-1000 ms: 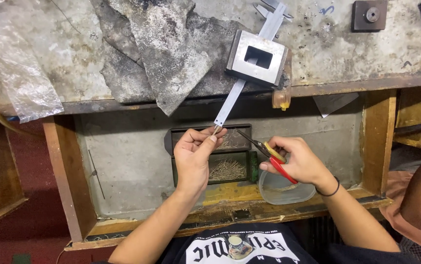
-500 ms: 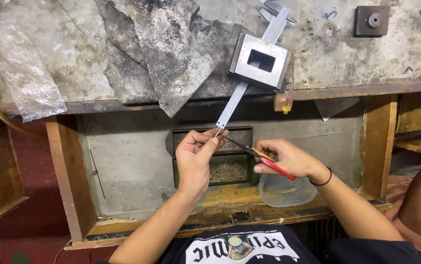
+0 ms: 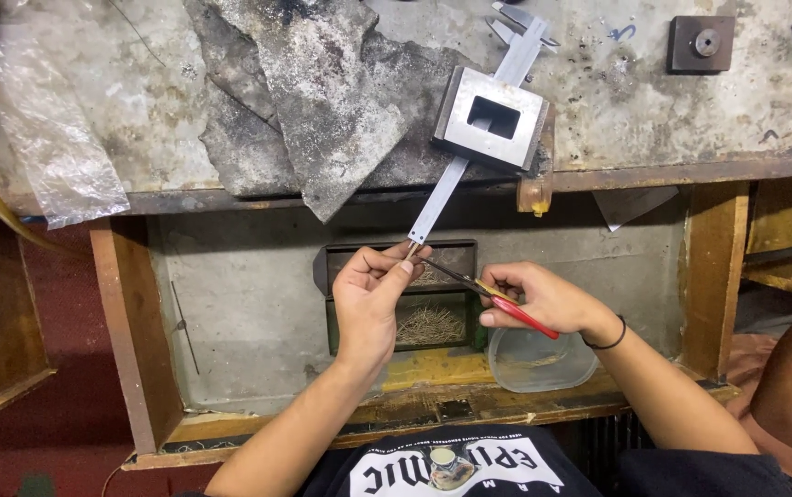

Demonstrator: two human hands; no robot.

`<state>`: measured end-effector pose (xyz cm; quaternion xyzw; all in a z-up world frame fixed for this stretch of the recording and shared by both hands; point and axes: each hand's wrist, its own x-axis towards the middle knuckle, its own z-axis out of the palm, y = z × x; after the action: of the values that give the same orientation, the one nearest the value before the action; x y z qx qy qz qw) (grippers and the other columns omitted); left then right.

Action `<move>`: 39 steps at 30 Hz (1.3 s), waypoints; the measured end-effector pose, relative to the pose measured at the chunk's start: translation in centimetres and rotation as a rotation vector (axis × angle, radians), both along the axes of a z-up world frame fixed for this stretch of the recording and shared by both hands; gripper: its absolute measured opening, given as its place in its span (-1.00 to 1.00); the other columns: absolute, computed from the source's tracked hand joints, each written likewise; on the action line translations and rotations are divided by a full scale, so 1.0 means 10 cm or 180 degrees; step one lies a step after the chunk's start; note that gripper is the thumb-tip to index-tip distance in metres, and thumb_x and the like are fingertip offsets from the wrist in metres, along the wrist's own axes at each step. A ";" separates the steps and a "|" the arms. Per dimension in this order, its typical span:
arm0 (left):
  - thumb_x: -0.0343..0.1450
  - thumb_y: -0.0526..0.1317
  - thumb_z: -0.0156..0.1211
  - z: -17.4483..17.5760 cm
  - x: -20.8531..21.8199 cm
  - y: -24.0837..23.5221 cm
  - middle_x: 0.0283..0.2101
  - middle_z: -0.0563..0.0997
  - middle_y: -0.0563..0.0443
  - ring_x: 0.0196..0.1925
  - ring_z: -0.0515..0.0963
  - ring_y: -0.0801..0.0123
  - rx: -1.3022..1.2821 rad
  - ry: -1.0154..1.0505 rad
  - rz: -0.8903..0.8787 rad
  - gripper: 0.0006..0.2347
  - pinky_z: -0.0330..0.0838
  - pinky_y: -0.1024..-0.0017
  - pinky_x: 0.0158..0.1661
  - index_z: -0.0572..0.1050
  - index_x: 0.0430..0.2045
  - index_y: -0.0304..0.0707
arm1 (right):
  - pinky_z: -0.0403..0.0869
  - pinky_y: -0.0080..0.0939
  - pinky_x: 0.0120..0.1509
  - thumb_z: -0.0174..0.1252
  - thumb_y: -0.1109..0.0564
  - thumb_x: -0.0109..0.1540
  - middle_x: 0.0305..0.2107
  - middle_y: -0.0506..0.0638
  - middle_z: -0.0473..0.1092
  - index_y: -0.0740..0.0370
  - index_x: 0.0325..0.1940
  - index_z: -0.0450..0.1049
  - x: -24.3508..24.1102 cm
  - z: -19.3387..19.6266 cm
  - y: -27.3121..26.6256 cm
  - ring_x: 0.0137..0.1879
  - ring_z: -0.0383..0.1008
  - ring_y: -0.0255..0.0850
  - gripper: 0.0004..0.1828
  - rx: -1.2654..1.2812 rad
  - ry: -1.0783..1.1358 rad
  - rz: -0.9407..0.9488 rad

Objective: Cutting thin metal wire into small, uniform segments using hand snips at a jewelry workbench.

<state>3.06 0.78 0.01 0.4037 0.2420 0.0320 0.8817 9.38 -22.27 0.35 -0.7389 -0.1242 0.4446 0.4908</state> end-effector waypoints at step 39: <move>0.32 -0.55 0.22 -0.06 0.00 0.00 -0.11 0.64 -0.51 -0.02 0.70 -0.01 0.0114 -0.0013 0.0047 -0.91 0.64 0.33 -0.04 0.42 -0.51 -0.50 | 0.28 -0.41 -0.37 0.46 0.09 0.12 -0.69 -0.14 0.30 0.24 -0.46 0.48 0.06 0.03 0.20 -0.48 0.26 -0.38 -0.72 0.0174 0.0168 0.0049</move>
<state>3.04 0.74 -0.62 0.4176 0.2425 0.0437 0.8746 10.01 -20.30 0.62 -0.7123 -0.1290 0.4642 0.5104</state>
